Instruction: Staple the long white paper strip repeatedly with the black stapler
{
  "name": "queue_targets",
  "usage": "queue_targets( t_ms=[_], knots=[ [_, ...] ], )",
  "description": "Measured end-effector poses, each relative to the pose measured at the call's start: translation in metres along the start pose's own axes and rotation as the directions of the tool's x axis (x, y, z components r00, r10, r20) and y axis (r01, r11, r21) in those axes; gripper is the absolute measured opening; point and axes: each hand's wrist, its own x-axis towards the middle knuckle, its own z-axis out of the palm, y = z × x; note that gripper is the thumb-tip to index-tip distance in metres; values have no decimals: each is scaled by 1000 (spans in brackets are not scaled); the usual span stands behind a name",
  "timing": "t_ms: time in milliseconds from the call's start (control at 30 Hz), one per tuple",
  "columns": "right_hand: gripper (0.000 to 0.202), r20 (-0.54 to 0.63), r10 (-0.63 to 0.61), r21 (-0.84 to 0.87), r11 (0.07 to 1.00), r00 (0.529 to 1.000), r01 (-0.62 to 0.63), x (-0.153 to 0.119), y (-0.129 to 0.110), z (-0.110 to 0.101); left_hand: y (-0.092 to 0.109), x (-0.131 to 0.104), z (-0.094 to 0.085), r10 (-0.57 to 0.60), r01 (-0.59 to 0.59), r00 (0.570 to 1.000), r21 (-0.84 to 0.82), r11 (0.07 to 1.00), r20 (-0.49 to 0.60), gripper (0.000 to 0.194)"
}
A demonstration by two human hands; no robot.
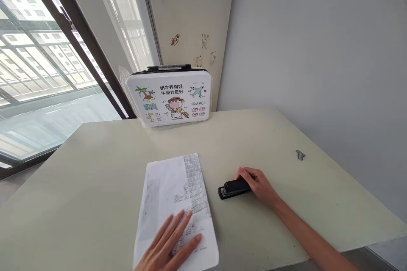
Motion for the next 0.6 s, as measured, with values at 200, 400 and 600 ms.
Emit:
queue_targets(
  t_ms=[200, 400, 600],
  knots=[
    [60, -21, -7, -50, 999, 1000, 6, 1, 4, -1, 9, 44, 25, 91, -89, 994, 46, 995, -58, 102],
    [53, 61, -27, -93, 995, 998, 33, 5, -3, -10, 10, 62, 23, 100, -100, 995, 18, 995, 4, 105],
    [42, 20, -68, -255, 964, 997, 71, 5, -36, -11, 10, 82, 13, 138, -129, 987, -98, 987, 86, 79]
  ],
)
